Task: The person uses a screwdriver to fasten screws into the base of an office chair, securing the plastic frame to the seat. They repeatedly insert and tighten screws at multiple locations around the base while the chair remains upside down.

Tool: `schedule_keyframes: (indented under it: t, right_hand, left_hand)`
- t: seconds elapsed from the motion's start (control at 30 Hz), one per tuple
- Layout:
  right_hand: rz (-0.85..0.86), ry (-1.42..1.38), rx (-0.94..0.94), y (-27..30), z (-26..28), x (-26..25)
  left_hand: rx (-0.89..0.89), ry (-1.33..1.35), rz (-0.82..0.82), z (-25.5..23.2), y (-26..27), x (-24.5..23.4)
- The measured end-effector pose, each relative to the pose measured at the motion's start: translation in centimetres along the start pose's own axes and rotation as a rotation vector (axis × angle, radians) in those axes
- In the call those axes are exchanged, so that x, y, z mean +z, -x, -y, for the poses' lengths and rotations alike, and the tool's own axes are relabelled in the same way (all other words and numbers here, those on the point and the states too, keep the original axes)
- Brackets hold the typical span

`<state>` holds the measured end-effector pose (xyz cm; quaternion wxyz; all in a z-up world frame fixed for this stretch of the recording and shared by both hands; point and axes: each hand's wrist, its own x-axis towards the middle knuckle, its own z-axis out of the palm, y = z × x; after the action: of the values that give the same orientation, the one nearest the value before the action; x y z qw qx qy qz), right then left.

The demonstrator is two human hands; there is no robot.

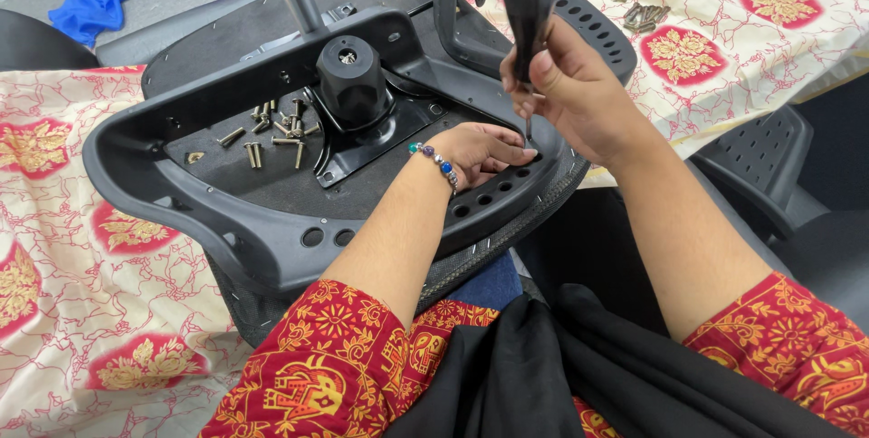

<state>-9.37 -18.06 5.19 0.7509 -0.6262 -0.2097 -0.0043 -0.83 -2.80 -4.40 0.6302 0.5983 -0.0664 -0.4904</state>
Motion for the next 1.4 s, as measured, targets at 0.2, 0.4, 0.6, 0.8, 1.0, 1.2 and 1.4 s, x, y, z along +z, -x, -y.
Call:
schedule_keyframes:
  t: [0.2, 0.4, 0.6, 0.8, 1.0, 1.2, 1.4]
  right_hand:
    - [-0.018, -0.063, -0.013, 0.1, -0.1, -1.3]
    - [0.002, -0.183, 0.031, 0.1, -1.4, -2.1]
    - [0.071, -0.172, 0.051, -0.4, -1.6, -2.1]
    - [0.065, -0.164, 0.112, -1.4, -1.1, -0.8]
    - [0.098, -0.236, 0.037, -0.8, -1.9, -1.5]
    - [0.178, -0.293, 0.191, -2.0, -3.1, -2.4]
    - [0.044, -0.098, 0.150, -2.0, -3.3, -1.6]
  left_hand:
    - [-0.005, 0.016, -0.012, 0.1, -0.5, -0.1]
    - [0.004, 0.022, 0.033, 0.0, -0.1, 0.0]
    - [0.020, 0.022, 0.070, -0.1, 0.3, 0.0]
    - [0.028, -0.022, 0.063, 0.0, 0.1, -0.2]
    - [-0.002, 0.039, 0.084, -0.1, -0.1, -0.2]
    - [0.010, 0.062, 0.071, 0.2, -0.3, -0.4]
    - [0.029, 0.050, 0.078, 0.3, -0.2, -0.3]
